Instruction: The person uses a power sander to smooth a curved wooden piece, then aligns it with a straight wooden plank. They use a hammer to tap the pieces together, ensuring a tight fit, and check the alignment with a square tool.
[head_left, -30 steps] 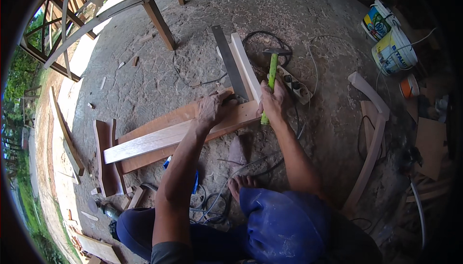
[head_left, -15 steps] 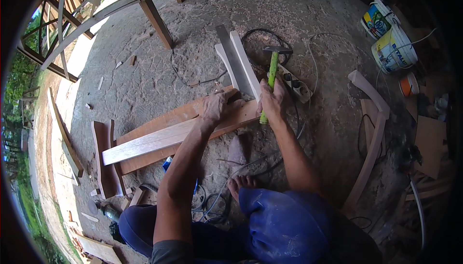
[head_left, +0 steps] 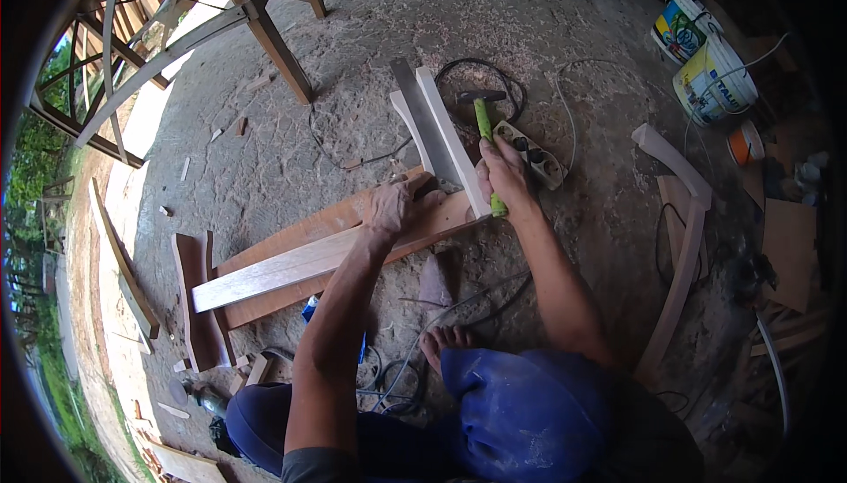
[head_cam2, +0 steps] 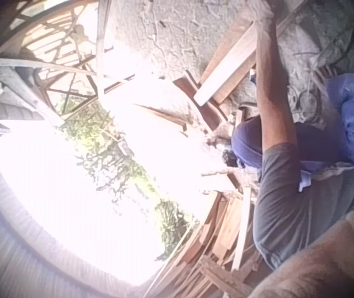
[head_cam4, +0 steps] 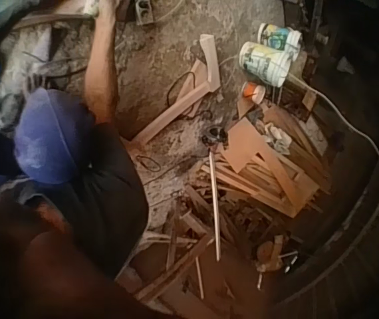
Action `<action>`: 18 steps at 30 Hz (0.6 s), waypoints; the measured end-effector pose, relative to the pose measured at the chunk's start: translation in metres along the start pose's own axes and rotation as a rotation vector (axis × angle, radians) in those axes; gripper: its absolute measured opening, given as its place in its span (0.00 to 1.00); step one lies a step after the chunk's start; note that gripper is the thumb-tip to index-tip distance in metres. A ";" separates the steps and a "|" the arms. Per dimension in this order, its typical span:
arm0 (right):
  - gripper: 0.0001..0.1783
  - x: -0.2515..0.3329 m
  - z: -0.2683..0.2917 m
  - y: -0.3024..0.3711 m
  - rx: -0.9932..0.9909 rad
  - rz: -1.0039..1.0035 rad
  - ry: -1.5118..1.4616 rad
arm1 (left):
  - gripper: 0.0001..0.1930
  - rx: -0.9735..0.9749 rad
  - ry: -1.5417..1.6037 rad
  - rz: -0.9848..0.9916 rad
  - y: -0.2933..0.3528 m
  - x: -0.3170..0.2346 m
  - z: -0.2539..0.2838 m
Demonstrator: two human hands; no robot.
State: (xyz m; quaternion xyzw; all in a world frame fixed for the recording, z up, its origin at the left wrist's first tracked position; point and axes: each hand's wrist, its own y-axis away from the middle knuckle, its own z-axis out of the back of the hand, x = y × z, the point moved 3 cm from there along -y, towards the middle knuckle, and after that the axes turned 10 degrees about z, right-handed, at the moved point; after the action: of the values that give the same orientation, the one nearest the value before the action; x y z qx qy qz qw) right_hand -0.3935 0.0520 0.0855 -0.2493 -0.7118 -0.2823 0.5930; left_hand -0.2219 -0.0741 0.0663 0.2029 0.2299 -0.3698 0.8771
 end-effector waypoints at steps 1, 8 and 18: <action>0.09 0.001 0.005 -0.011 0.016 -0.021 -0.034 | 0.31 -0.002 -0.016 0.002 0.001 -0.002 -0.002; 0.08 -0.018 0.032 -0.097 0.086 -0.212 -0.210 | 0.31 0.001 0.027 -0.054 -0.007 -0.002 -0.007; 0.14 -0.019 0.021 -0.113 0.164 -0.218 -0.183 | 0.28 -0.067 0.013 -0.083 -0.002 -0.007 0.001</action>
State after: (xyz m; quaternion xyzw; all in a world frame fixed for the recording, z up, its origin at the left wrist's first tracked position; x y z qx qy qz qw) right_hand -0.4828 -0.0149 0.0520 -0.1460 -0.8063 -0.2617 0.5099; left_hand -0.2276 -0.0712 0.0707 0.1663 0.2559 -0.3967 0.8657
